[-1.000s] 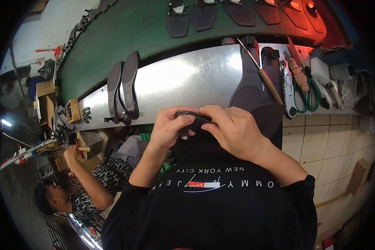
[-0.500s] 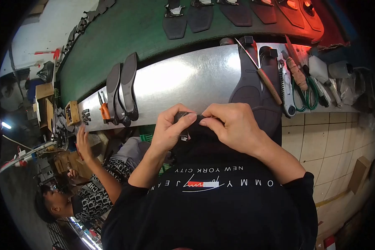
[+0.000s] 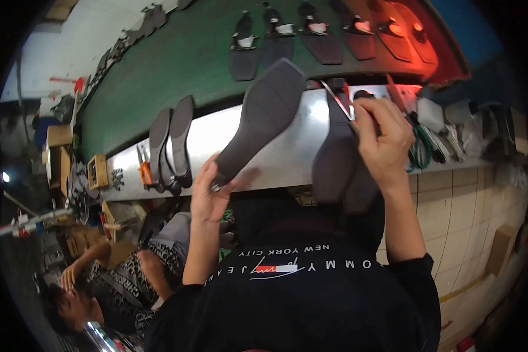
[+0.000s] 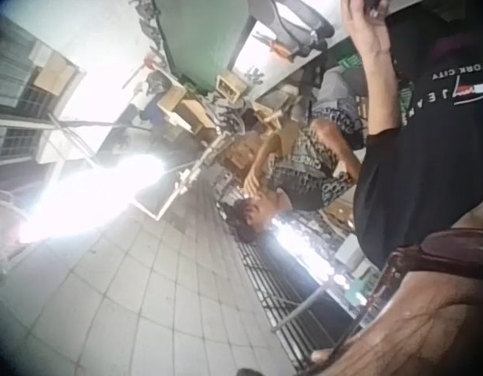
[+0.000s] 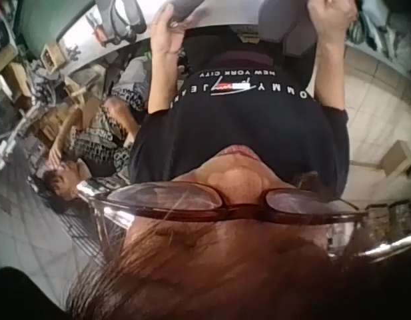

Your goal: Manually assemble or finish footwear components by applying adhesives, trimming edges, and attaching small parts at a manufacturing station.

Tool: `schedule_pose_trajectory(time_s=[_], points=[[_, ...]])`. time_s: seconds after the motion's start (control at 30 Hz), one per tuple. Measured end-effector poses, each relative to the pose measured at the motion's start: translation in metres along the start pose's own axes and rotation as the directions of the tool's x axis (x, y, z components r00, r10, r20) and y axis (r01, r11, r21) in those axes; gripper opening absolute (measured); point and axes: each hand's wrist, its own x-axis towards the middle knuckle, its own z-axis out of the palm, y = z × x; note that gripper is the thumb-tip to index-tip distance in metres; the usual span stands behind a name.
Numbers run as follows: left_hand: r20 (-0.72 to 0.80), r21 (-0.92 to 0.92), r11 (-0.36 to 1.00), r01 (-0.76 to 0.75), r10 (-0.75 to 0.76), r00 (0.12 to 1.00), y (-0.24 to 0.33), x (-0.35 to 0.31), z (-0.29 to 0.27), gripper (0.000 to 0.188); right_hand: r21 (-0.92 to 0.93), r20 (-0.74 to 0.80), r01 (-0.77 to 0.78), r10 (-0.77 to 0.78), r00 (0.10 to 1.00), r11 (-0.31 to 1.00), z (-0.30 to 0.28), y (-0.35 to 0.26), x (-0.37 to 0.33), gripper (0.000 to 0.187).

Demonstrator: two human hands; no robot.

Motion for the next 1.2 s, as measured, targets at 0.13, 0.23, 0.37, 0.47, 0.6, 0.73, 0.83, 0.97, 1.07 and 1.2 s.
schedule_pose_trajectory(time_s=[0.13, 0.23, 0.37, 0.47, 0.6, 0.73, 0.83, 0.97, 1.07, 1.2], points=[[0.012, -0.135, 0.973, 0.19, -0.19, 0.982, -0.027, 0.012, -0.003, 0.039, -0.348, 0.116, 0.199, -0.169, 0.979, 0.916, 0.015, 0.051, -0.023, 0.023], [0.022, -0.23, 0.937, 0.263, -0.265, 0.964, -0.037, 0.018, -0.007, 0.037, -0.45, 0.11, 0.182, -0.147, 0.983, 0.874, 0.025, 0.059, -0.025, 0.023], [-0.067, -0.382, 0.871, 0.31, -0.361, 0.93, -0.041, 0.025, 0.002, 0.038, -0.303, 0.024, 0.183, -0.184, 0.983, 0.935, 0.022, 0.049, -0.022, 0.024], [0.0, -0.561, 0.743, 0.365, -0.441, 0.897, -0.041, 0.02, 0.004, 0.027, 0.15, 0.193, 0.0, -0.029, 0.981, 0.989, 0.023, 0.003, -0.044, 0.026], [0.159, -0.596, 0.669, 0.445, -0.445, 0.881, -0.045, 0.019, 0.02, 0.018, 0.336, 0.605, -0.264, 0.008, 0.796, 0.904, 0.045, -0.032, -0.073, 0.053], [0.228, -0.58, 0.63, 0.516, -0.482, 0.846, -0.049, 0.016, 0.037, 0.017, 0.355, 0.722, -0.433, 0.051, 0.69, 0.829, 0.059, -0.034, -0.083, 0.062], [0.296, -0.597, 0.585, 0.548, -0.474, 0.829, -0.056, 0.018, 0.031, 0.021, 0.379, 0.747, -0.437, 0.009, 0.665, 0.816, 0.066, -0.024, -0.084, 0.063], [0.27, -0.551, 0.658, 0.514, -0.442, 0.855, -0.06, 0.014, 0.033, 0.028, 0.394, 0.714, -0.401, -0.001, 0.7, 0.827, 0.065, -0.018, -0.084, 0.053], [0.236, -0.529, 0.687, 0.498, -0.445, 0.864, -0.06, 0.009, 0.032, 0.029, 0.446, 0.668, -0.414, 0.012, 0.744, 0.794, 0.062, -0.017, -0.08, 0.043], [0.118, -0.306, 0.848, 0.434, -0.418, 0.901, -0.049, 0.001, 0.049, 0.033, 0.488, 0.774, -0.71, 0.124, 0.621, 0.508, 0.057, -0.016, -0.069, 0.035]])
